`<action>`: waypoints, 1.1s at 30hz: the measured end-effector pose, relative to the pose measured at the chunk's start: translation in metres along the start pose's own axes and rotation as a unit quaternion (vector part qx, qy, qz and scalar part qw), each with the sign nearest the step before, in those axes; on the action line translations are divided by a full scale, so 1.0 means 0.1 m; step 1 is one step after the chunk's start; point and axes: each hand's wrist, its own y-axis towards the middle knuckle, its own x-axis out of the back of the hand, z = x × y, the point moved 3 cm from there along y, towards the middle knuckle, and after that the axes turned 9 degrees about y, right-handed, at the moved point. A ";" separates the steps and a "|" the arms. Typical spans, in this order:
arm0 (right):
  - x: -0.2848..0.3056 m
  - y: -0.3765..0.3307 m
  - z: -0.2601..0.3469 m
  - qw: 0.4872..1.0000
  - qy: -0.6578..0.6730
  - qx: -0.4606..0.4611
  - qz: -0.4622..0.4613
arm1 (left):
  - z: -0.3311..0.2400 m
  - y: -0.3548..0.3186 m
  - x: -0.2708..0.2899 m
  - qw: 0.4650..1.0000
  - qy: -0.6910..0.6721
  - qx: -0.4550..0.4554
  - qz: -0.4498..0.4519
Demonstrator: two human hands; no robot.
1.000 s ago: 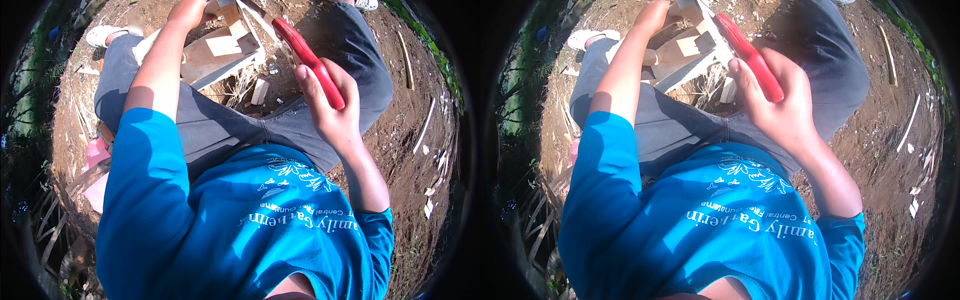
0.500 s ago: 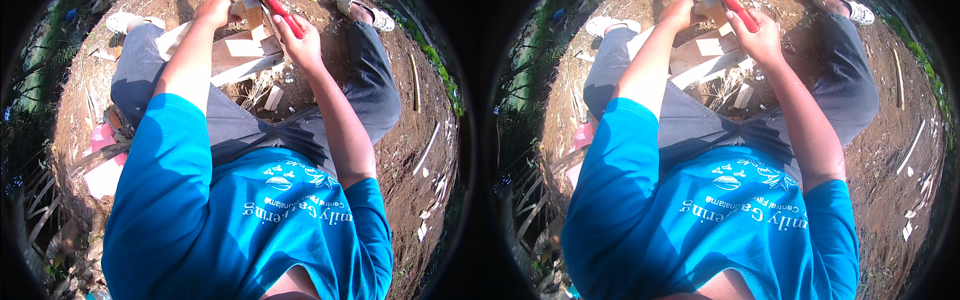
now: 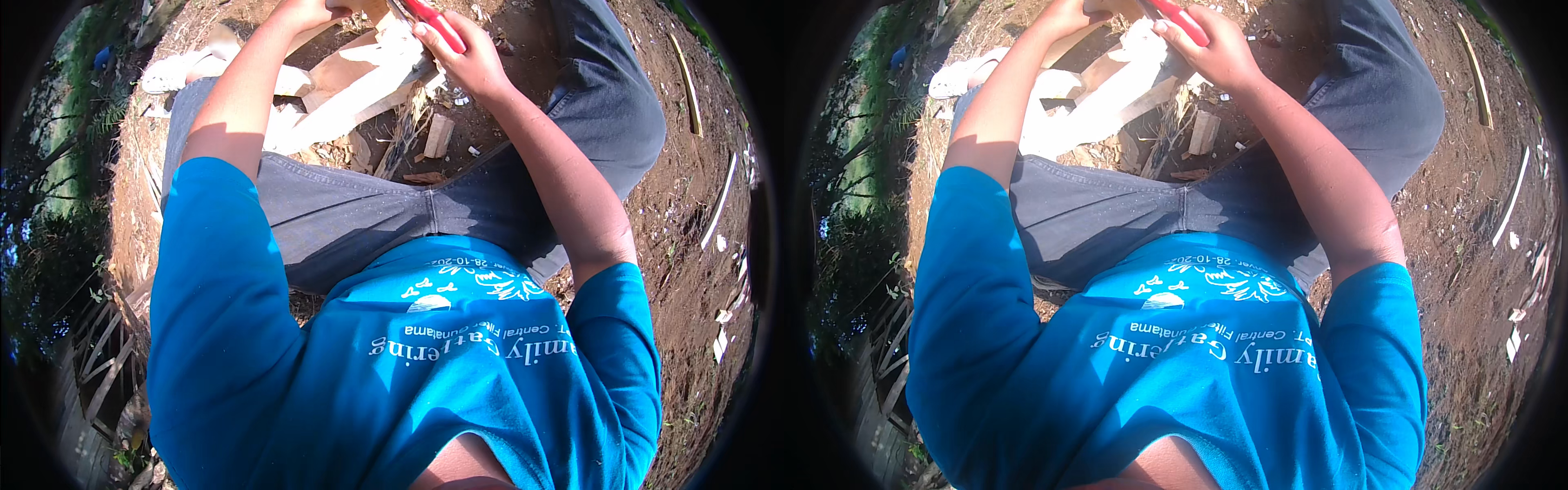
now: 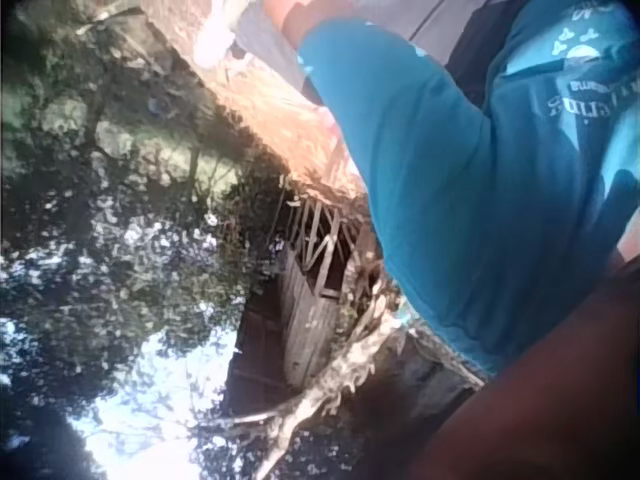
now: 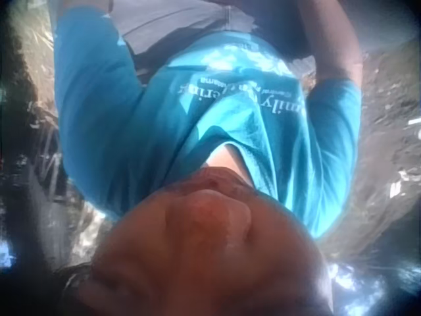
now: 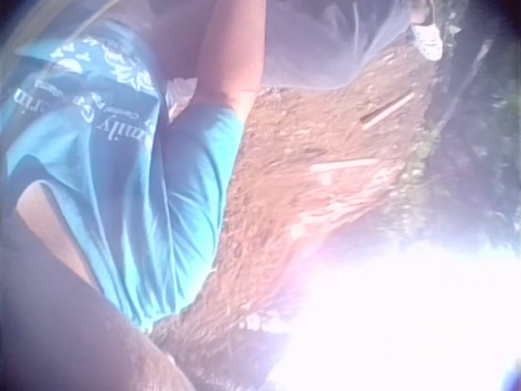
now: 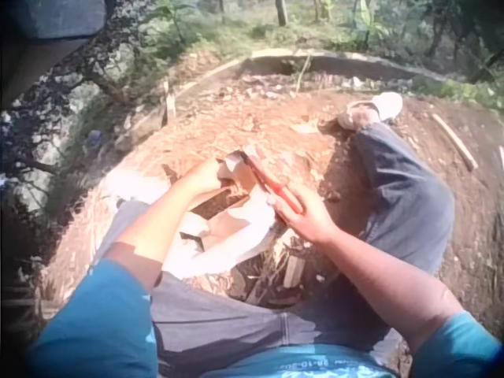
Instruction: The person chisels a piece of wood using a hammer and a blue-handled chisel, then uses a saw to cut another piece of wood.
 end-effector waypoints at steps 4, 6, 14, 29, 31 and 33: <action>0.12 0.36 0.76 0.998 0.011 -0.065 -0.016 | -0.37 -0.07 0.04 0.996 0.074 0.043 -0.035; -0.04 0.61 1.01 0.998 -0.033 -0.046 -0.022 | -0.10 -0.04 -0.11 0.947 -0.299 0.105 -0.044; -0.17 0.57 0.73 0.998 -0.010 0.044 -0.040 | -0.03 0.06 -0.03 0.964 0.237 0.124 -0.016; -0.13 0.40 1.00 0.997 -0.023 -0.029 -0.067 | -0.24 -0.06 0.03 0.953 0.251 0.167 0.001; -0.23 0.72 1.16 0.997 -0.057 0.027 -0.045 | 0.19 -0.07 -0.06 0.971 0.206 0.114 -0.040; -0.23 0.59 1.05 0.993 -0.107 0.007 -0.047 | 0.19 0.00 -0.07 0.967 0.220 0.126 -0.013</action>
